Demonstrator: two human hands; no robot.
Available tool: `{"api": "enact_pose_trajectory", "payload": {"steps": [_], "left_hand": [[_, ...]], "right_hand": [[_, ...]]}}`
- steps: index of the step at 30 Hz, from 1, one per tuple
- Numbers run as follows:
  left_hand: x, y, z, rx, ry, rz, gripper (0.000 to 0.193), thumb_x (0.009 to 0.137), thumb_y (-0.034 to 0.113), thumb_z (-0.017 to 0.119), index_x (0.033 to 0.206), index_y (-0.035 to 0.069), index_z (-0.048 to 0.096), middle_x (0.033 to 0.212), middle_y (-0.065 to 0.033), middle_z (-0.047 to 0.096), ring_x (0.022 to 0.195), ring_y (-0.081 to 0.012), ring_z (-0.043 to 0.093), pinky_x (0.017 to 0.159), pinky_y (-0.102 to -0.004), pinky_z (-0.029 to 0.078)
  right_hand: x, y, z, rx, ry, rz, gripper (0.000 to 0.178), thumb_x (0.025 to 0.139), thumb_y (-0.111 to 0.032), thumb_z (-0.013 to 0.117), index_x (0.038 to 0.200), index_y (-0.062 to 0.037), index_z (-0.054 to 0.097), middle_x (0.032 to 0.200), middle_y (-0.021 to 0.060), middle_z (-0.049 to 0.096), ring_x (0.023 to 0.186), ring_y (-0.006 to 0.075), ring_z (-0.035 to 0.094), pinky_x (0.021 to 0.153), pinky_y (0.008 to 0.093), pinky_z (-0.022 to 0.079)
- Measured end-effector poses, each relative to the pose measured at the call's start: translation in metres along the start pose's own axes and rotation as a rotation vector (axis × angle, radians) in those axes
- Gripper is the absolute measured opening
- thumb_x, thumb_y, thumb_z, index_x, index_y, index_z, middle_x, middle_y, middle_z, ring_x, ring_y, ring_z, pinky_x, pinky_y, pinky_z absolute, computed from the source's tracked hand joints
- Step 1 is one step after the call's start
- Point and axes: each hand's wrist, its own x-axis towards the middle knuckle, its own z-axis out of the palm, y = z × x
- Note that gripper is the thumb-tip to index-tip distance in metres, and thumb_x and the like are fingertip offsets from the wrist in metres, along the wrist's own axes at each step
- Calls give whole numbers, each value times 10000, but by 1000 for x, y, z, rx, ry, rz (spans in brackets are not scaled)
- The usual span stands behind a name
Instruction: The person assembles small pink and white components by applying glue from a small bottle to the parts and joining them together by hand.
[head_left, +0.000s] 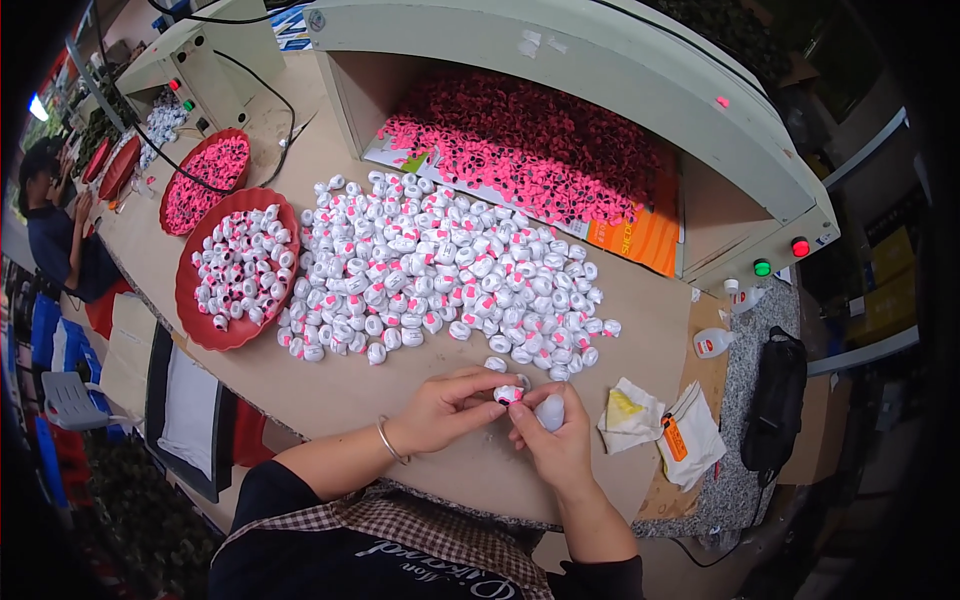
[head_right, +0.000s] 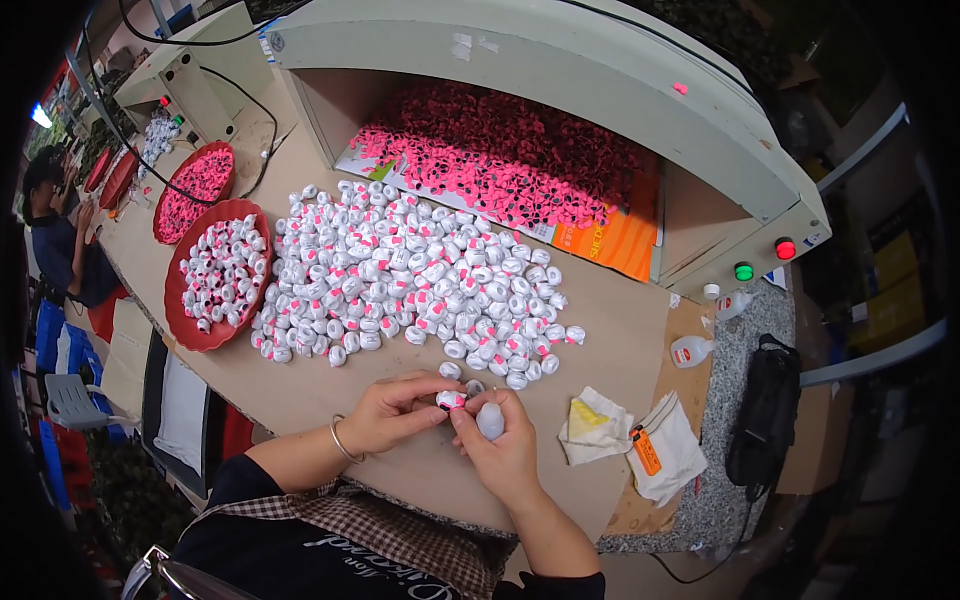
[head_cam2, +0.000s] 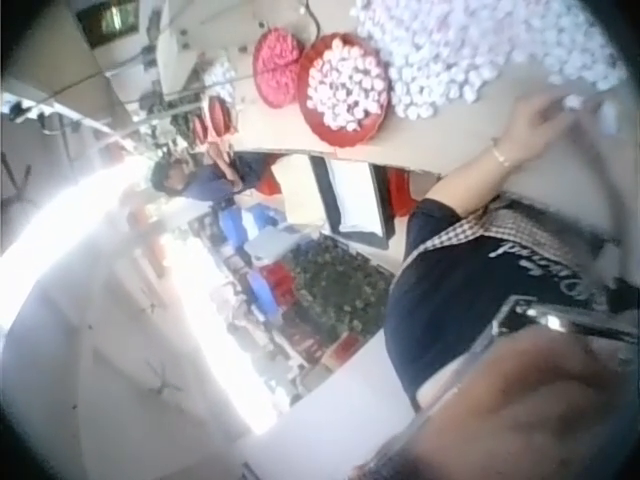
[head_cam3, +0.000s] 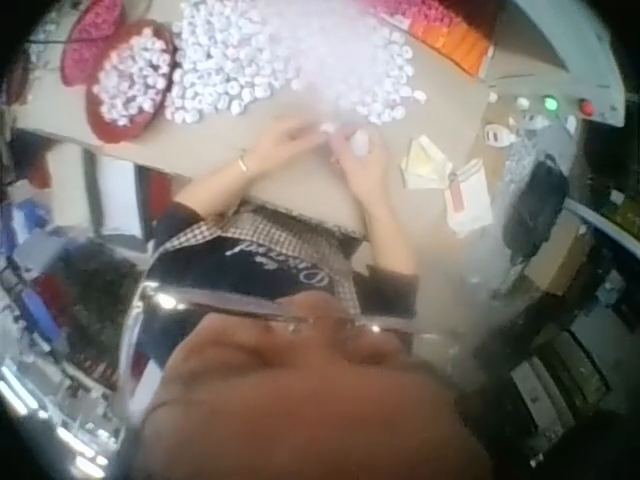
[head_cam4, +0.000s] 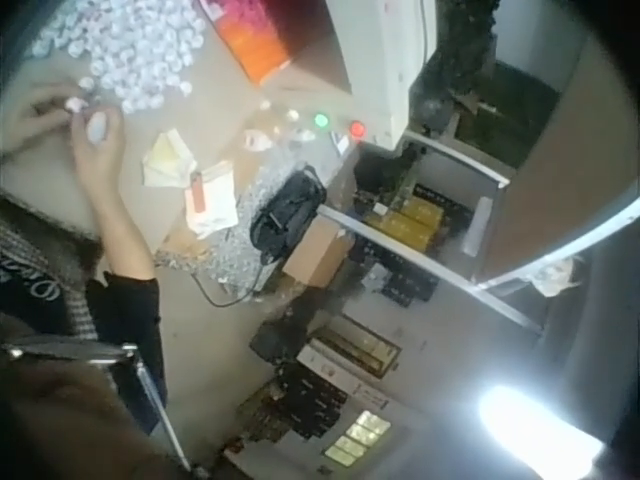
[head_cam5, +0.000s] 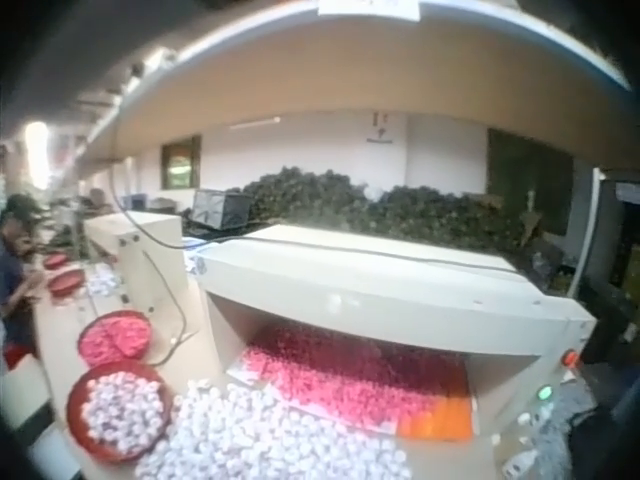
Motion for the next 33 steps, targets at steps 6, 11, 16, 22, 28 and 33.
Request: {"api": "enact_pose_trajectory", "payload": {"steps": [6,11,16,22,28,33], "left_hand": [[2,-11,-9,-36,-1,-77,347,800,3,514,1144,40,479,983,-32,521,849,-56,494,699,-178,420],[-1,-7,-10,-150,-30,-204,358,799,-23,496,1154,-1,452,1091,-75,514,976,-117,488,832,-241,394],[3,-4,-6,-239,-36,-164,340,823,10,479,1161,26,456,1043,-49,542,934,-92,503,804,-224,408],[3,-8,-11,-237,-33,-217,342,823,6,474,1164,17,449,1064,-66,535,965,-107,501,835,-233,399],[0,-5,-12,-233,-68,-257,335,825,6,471,1160,11,453,1058,-64,538,967,-98,495,839,-224,392],[3,-7,-12,-236,-69,-261,336,825,2,469,1161,7,450,1055,-65,540,967,-98,495,841,-226,391]], "right_hand": [[13,22,-5,-173,25,-234,147,733,-19,614,844,-36,518,669,19,522,533,65,482,431,184,383],[15,19,-5,168,-77,-68,162,727,-18,624,866,-38,545,681,-8,504,533,46,449,450,176,371],[11,15,-6,112,-48,-72,162,733,-29,621,877,-40,548,688,-11,504,537,49,454,452,178,378],[13,17,-6,-78,-22,-169,154,736,-5,600,877,-19,540,726,12,529,577,52,475,466,169,381],[10,20,-7,-87,-43,-174,150,710,-37,628,839,-17,554,773,13,525,688,58,495,613,199,415],[15,27,-11,-142,-51,-209,149,701,-54,637,809,-13,543,776,28,539,700,63,497,613,214,417]]}}
